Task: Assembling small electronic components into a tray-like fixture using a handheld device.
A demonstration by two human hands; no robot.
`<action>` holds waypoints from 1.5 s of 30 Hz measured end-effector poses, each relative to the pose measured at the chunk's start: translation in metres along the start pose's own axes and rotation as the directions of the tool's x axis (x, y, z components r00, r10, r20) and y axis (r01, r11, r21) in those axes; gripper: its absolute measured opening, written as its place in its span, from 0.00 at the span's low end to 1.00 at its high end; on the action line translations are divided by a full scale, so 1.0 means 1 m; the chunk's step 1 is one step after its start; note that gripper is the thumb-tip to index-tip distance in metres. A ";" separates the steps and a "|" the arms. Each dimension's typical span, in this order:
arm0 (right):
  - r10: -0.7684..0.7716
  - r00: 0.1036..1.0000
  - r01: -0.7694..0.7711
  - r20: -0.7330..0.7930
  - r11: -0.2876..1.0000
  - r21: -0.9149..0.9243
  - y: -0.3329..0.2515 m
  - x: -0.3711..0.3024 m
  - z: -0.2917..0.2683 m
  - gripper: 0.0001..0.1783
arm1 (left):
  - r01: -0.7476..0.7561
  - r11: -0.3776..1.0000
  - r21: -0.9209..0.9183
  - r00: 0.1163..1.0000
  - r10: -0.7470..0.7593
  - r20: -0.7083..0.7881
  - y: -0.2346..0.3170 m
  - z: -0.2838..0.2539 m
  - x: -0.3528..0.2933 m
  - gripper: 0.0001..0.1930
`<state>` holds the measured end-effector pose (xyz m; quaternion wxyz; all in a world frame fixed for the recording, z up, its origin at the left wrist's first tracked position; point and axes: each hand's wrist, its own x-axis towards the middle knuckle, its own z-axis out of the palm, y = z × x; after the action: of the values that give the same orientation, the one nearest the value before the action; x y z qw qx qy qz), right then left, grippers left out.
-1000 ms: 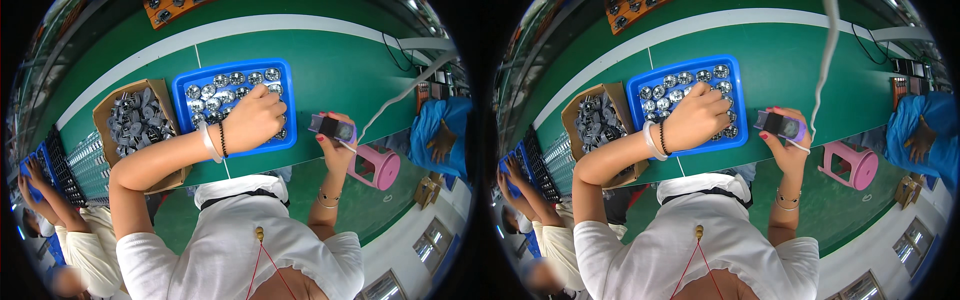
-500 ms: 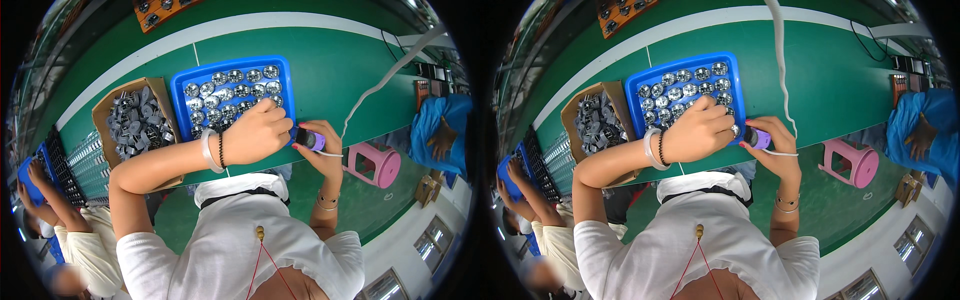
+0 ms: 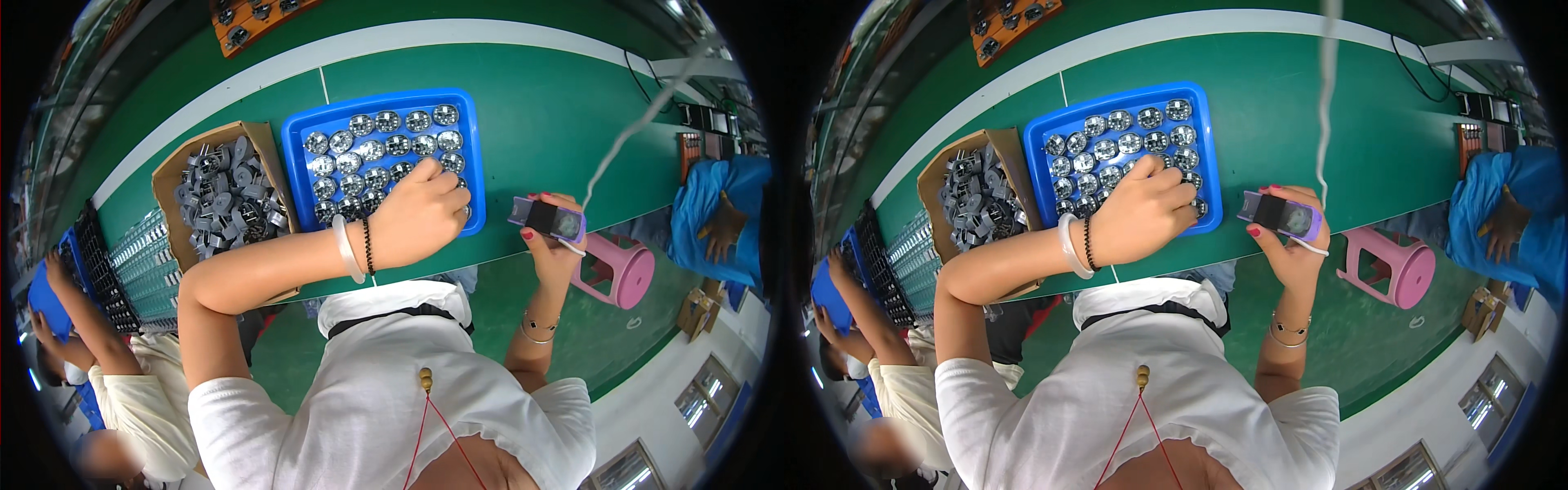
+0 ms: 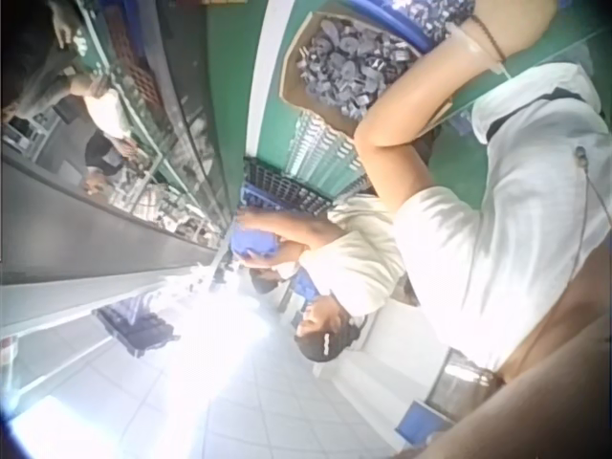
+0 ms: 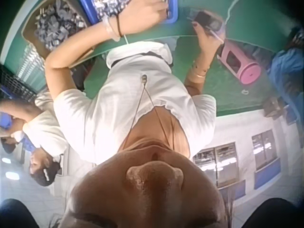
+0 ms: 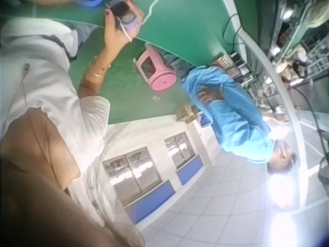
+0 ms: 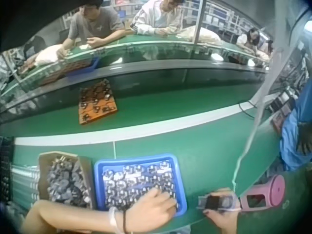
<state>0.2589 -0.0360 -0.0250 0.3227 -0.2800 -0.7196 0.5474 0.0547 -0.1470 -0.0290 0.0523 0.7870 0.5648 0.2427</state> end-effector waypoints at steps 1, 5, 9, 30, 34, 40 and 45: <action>-0.001 1.000 0.001 0.000 1.000 0.001 -0.002 0.002 0.001 0.28 | 0.010 0.999 0.032 1.000 -0.011 0.026 0.000 0.000 0.000 0.08; -0.072 0.991 0.082 0.115 0.993 -0.087 -0.009 0.007 0.006 0.28 | 0.076 0.994 -0.074 0.997 -0.076 0.008 0.000 -0.021 -0.002 0.12; -0.086 0.955 0.149 0.283 0.967 -0.208 -0.015 0.010 0.010 0.26 | 0.157 0.987 -0.017 0.985 -0.155 0.081 0.002 -0.027 -0.013 0.13; -0.113 0.986 0.127 0.125 0.986 -0.108 -0.015 0.011 0.019 0.26 | 0.124 0.992 0.030 0.991 -0.122 -0.052 0.008 -0.019 -0.024 0.03; -0.148 0.973 0.176 0.179 0.972 -0.157 -0.017 0.014 0.020 0.26 | 0.130 0.987 0.091 0.991 -0.131 0.010 0.005 -0.013 -0.025 0.04; -0.151 0.954 0.206 0.260 0.958 -0.200 -0.018 0.018 0.026 0.26 | 0.226 0.974 -0.016 0.973 -0.227 -0.037 0.001 -0.028 -0.019 0.07; -0.066 0.961 0.145 0.268 0.946 -0.289 -0.022 0.026 0.036 0.25 | 0.194 0.968 0.156 0.981 -0.193 -0.026 -0.007 -0.022 -0.017 0.08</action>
<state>0.2134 -0.0438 -0.0061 0.2095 -0.2148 -0.8452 0.4423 0.0348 -0.1642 -0.0176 0.0103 0.7286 0.6565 0.1951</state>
